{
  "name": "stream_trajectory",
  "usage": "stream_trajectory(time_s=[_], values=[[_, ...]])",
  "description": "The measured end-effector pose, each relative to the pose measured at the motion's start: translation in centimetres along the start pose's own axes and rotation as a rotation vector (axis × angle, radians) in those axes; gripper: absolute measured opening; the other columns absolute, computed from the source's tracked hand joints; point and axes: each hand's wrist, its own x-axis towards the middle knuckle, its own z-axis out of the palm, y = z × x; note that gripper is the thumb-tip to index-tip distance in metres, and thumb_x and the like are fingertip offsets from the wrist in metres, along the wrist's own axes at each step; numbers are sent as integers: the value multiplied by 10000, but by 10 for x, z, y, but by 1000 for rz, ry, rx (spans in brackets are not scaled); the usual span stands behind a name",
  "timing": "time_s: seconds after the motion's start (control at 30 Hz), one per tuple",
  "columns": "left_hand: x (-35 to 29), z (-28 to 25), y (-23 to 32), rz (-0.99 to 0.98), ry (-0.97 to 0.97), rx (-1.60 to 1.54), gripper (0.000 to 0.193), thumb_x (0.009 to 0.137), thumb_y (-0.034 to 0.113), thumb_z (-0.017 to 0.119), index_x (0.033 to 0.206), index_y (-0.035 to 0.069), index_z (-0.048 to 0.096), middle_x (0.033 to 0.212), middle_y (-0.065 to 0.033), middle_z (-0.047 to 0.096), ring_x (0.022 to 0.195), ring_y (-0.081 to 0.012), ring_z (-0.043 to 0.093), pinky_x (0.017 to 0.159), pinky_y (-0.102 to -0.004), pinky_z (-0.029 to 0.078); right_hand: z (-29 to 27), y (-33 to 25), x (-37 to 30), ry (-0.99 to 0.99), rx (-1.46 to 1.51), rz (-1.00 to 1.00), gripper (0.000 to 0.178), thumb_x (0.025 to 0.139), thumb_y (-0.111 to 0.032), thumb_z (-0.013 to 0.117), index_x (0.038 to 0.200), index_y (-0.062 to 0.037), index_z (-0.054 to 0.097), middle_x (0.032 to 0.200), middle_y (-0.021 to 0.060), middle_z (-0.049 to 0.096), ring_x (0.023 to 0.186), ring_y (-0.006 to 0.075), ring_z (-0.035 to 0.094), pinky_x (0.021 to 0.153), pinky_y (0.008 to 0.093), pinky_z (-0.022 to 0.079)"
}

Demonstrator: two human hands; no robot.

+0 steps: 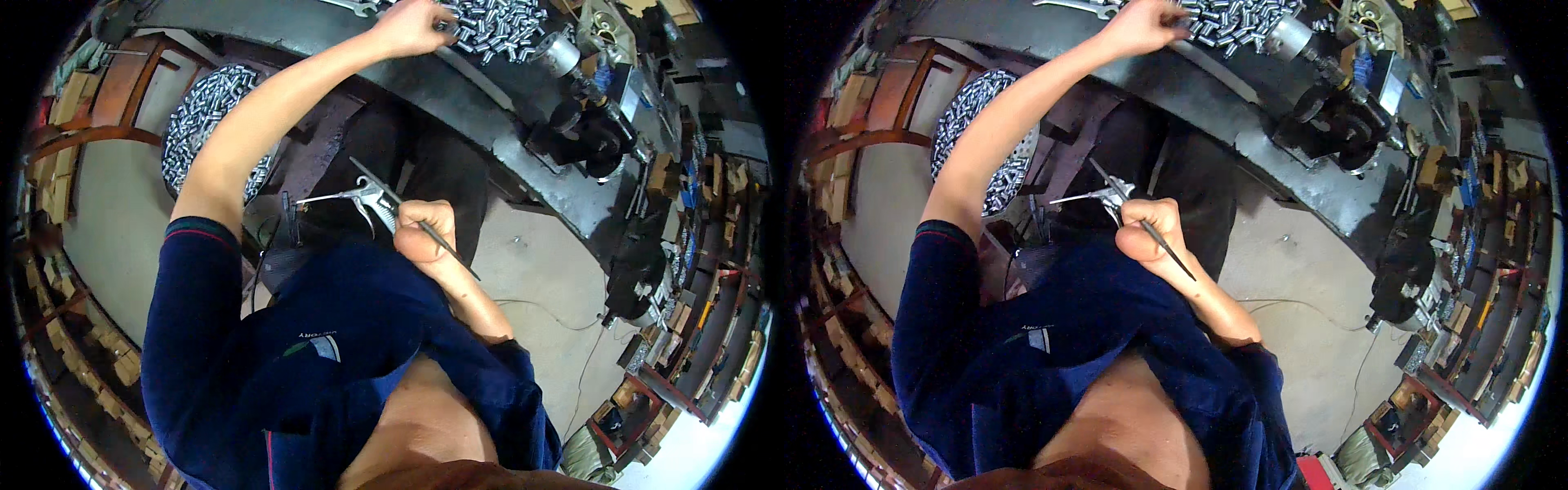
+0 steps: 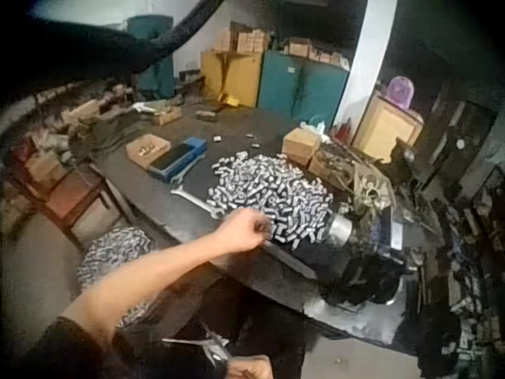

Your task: The person sits on the floor and repeatedly picks up small cylindrical metal parts from a perforated tray. They use a handheld air nozzle to blow air into the parts and then place them onto a nearby metal sheet. The process is repeated continuously for the duration of the clip.

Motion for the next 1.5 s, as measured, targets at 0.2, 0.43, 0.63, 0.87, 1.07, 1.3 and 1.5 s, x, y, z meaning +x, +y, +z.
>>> stream_trajectory(time_s=[0.2,0.43,0.63,0.87,1.07,1.3,1.5], values=[[39,-19,4,-202,115,-966,411,787,38,607,1154,-98,478,792,-112,620,587,-136,595,528,-246,476,-13,8,-7,23,0,6,291,608,10,520,520,-64,253,477,18,378,438,61,361,408,227,258],[-100,-74,-47,-503,62,-677,325,807,35,568,1111,-63,508,758,-56,603,619,-129,595,562,-258,492,-7,6,-6,70,-96,8,194,603,-63,506,516,-38,334,490,17,288,461,67,299,433,263,213],[-282,-94,-130,-633,-160,-52,280,721,64,588,992,-5,609,824,-108,664,636,-146,582,645,-279,474,5,14,2,29,-82,10,307,631,137,480,540,-48,253,528,-10,238,501,49,249,444,244,182],[-339,-58,-112,-559,-645,439,214,657,114,607,864,71,631,858,-158,626,854,-332,604,736,-428,486,7,11,1,5,-118,11,322,630,133,504,542,-54,257,524,-14,248,499,55,245,447,253,181],[-319,-46,-120,-603,-797,533,169,665,110,589,818,50,628,845,-167,631,827,-333,617,714,-425,499,14,9,-1,27,-94,15,320,625,126,509,535,-58,263,520,-17,254,501,55,252,447,251,191],[-319,-54,-113,-655,-536,439,231,743,255,619,920,111,645,819,-152,629,805,-314,615,698,-424,487,12,16,-8,27,-143,37,311,599,121,499,533,-59,255,516,-14,260,497,54,261,440,250,198],[-277,-72,-43,-658,-139,-351,224,780,55,620,997,-2,619,900,-127,649,819,-164,620,741,-290,490,12,15,3,-22,-195,8,226,606,-55,513,525,-42,303,510,44,234,456,108,255,420,280,213]])
